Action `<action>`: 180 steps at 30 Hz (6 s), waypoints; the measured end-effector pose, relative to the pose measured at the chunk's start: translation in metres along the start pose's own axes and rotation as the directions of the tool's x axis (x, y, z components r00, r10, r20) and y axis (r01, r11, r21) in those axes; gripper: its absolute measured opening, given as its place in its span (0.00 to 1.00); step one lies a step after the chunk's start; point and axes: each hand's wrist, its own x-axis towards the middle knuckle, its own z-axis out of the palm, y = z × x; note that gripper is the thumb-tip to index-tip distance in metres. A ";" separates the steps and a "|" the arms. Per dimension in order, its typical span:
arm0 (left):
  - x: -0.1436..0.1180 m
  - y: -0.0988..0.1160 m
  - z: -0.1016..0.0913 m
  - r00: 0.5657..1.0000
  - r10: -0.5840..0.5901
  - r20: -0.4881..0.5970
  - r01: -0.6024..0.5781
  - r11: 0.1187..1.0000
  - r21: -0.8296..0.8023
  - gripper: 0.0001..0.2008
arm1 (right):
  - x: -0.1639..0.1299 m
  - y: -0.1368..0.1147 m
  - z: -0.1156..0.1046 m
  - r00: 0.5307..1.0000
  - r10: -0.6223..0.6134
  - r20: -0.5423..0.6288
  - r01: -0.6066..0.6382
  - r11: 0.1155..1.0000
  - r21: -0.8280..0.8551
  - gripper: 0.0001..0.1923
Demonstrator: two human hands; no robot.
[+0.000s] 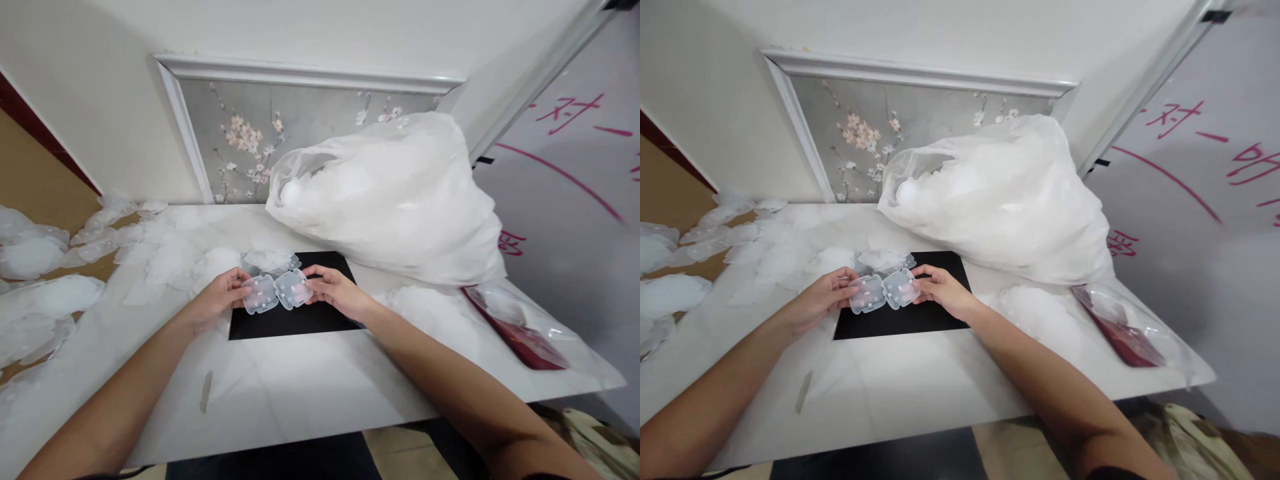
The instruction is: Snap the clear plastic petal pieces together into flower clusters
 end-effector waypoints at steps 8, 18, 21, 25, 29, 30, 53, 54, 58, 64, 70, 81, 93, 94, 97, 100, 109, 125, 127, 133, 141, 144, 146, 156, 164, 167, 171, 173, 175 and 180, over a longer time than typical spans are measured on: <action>-0.001 0.000 -0.002 0.996 -0.093 0.014 0.093 0.995 -0.038 0.16 | 0.000 0.002 -0.003 0.999 0.013 0.034 -0.012 1.000 -0.010 0.19; -0.003 0.000 -0.001 0.990 -0.125 0.064 0.130 0.988 -0.078 0.15 | 0.000 0.003 -0.005 1.000 -0.008 0.006 0.008 0.998 -0.067 0.17; -0.004 0.001 -0.001 0.988 -0.120 0.102 0.128 0.988 -0.081 0.15 | 0.000 0.002 -0.004 1.000 -0.009 0.004 0.010 0.996 -0.092 0.17; -0.005 0.002 0.002 0.981 -0.134 0.140 0.141 0.989 -0.047 0.18 | 0.001 0.002 -0.002 1.000 -0.008 0.027 0.011 0.995 -0.103 0.18; -0.004 -0.001 0.006 0.977 -0.152 0.147 0.154 0.988 0.000 0.19 | 0.000 0.002 0.000 0.997 0.012 0.080 -0.003 0.994 -0.113 0.19; -0.004 -0.001 0.007 0.976 -0.151 0.155 0.152 0.988 0.004 0.19 | -0.001 0.001 0.000 0.995 0.020 0.095 -0.010 0.994 -0.112 0.19; 0.012 -0.026 0.010 0.868 0.468 0.168 -0.411 0.486 0.771 0.20 | 0.018 0.021 0.017 0.869 -0.330 0.368 0.461 0.268 -0.846 0.28; 0.013 -0.028 0.009 0.860 0.476 0.181 -0.419 0.459 0.783 0.22 | 0.018 0.021 0.017 0.863 -0.335 0.379 0.466 0.237 -0.852 0.28; 0.016 -0.031 0.006 0.808 0.552 0.206 -0.430 0.313 0.847 0.22 | 0.020 0.016 0.014 0.824 -0.457 0.334 0.441 0.149 -0.885 0.28; 0.015 -0.019 0.004 0.713 0.671 0.203 -0.358 0.100 0.928 0.14 | 0.016 -0.004 0.010 0.768 -0.640 0.037 0.353 0.374 -0.858 0.06; 0.007 -0.009 0.003 0.826 0.527 -0.200 -0.251 0.661 0.707 0.08 | 0.012 0.001 0.012 0.969 -0.170 -0.179 0.142 0.977 -0.160 0.13; 0.002 -0.001 0.003 0.997 -0.047 -0.063 0.044 0.998 -0.042 0.25 | 0.010 0.006 0.001 0.998 0.031 -0.055 -0.024 0.992 0.120 0.15; 0.003 -0.014 -0.004 0.971 0.107 0.213 -0.151 0.968 0.199 0.35 | 0.001 0.013 0.002 0.940 -0.281 0.193 0.341 0.777 -0.529 0.31; 0.003 -0.015 -0.004 0.968 0.116 0.222 -0.167 0.958 0.231 0.34 | -0.001 0.011 0.003 0.928 -0.312 0.202 0.369 0.714 -0.594 0.30; 0.004 -0.016 -0.003 0.963 0.176 0.206 -0.236 0.918 0.319 0.25 | -0.003 0.006 0.004 0.901 -0.366 0.232 0.407 0.527 -0.746 0.22; 0.005 -0.014 -0.001 0.951 0.281 0.125 -0.306 0.814 0.493 0.10 | -0.002 0.003 0.005 0.881 -0.433 0.193 0.394 0.442 -0.806 0.09; 0.006 -0.006 0.002 0.990 0.101 -0.095 -0.096 0.994 0.060 0.22 | 0.005 0.005 0.005 0.996 -0.035 -0.077 0.042 0.995 0.093 0.22; 0.006 -0.005 0.004 0.998 -0.038 -0.044 0.027 0.975 -0.222 0.17 | 0.004 0.004 0.002 0.999 0.053 -0.010 -0.050 0.980 0.193 0.17; 0.005 -0.005 0.004 0.997 -0.056 -0.047 0.044 0.972 -0.232 0.18 | 0.004 0.004 0.002 0.999 0.053 -0.005 -0.051 0.981 0.189 0.18; 0.003 -0.003 0.006 0.996 -0.075 -0.057 0.059 0.967 -0.249 0.17 | 0.005 0.006 0.000 0.998 0.056 0.008 -0.056 0.982 0.179 0.19; 0.002 -0.002 0.006 0.998 -0.065 -0.008 0.061 0.969 -0.239 0.18 | 0.004 0.006 -0.001 0.998 0.064 0.017 -0.065 0.988 0.139 0.20; 0.000 0.000 0.006 0.998 -0.064 0.011 0.065 0.972 -0.224 0.18 | 0.004 0.005 -0.001 0.998 0.062 0.018 -0.064 0.991 0.118 0.20; -0.001 0.000 0.006 0.998 -0.060 0.021 0.063 0.976 -0.210 0.18 | 0.004 0.005 -0.001 0.998 0.057 0.017 -0.059 0.992 0.108 0.20; -0.003 0.003 0.008 0.997 -0.064 0.035 0.070 0.975 -0.212 0.19 | 0.005 0.008 -0.003 0.998 0.047 0.040 -0.051 0.994 0.099 0.21; -0.002 0.002 0.006 0.997 -0.037 0.064 0.048 0.982 -0.184 0.21 | 0.006 0.007 -0.004 0.998 0.052 0.035 -0.056 0.994 0.097 0.22; -0.002 0.002 0.006 0.997 -0.032 0.073 0.044 0.984 -0.173 0.22 | 0.005 0.006 -0.003 0.998 0.053 0.033 -0.056 0.995 0.088 0.22; -0.002 0.001 0.006 0.996 -0.031 0.083 0.044 0.985 -0.164 0.21 | 0.005 0.005 -0.002 0.998 0.053 0.032 -0.055 0.995 0.079 0.23; -0.002 0.001 0.006 0.995 -0.029 0.092 0.044 0.985 -0.168 0.21 | 0.004 0.005 -0.002 0.998 0.056 0.029 -0.058 0.996 0.069 0.22; -0.003 0.002 0.006 0.995 -0.033 0.099 0.050 0.984 -0.171 0.20 | 0.004 0.005 -0.003 0.998 0.056 0.025 -0.057 0.997 0.054 0.21; -0.004 0.002 0.007 0.993 -0.045 0.113 0.062 0.987 -0.151 0.21 | 0.005 0.006 -0.004 0.998 0.055 0.025 -0.056 0.998 0.032 0.21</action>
